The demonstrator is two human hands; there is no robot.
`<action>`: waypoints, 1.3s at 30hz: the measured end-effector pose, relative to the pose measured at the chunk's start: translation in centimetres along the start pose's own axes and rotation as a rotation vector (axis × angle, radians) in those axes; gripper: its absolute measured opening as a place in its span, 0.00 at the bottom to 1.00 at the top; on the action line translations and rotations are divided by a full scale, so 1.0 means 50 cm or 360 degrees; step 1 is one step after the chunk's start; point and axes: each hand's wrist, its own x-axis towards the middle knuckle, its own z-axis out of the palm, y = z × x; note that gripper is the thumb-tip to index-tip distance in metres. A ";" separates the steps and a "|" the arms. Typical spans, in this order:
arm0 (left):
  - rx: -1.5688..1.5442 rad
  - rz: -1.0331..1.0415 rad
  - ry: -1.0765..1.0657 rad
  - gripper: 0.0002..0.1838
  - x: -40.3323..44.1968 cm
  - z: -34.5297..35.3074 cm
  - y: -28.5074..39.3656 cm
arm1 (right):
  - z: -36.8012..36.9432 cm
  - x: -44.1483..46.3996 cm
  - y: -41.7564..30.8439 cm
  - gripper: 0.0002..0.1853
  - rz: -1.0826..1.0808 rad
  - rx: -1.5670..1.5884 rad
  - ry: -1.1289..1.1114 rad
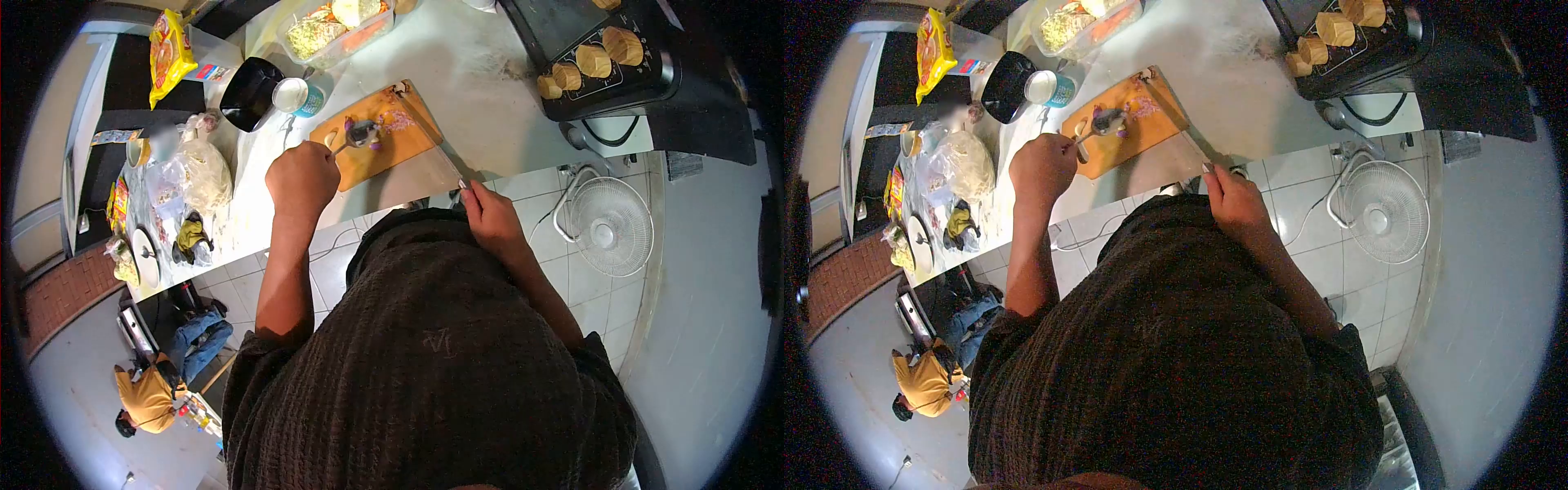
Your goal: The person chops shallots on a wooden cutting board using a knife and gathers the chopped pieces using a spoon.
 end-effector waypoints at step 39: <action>-0.1829 -0.0167 -0.0243 0.12 -0.009 0.097 -0.116 | -0.039 0.044 -0.084 0.17 0.0310 0.0170 -0.0146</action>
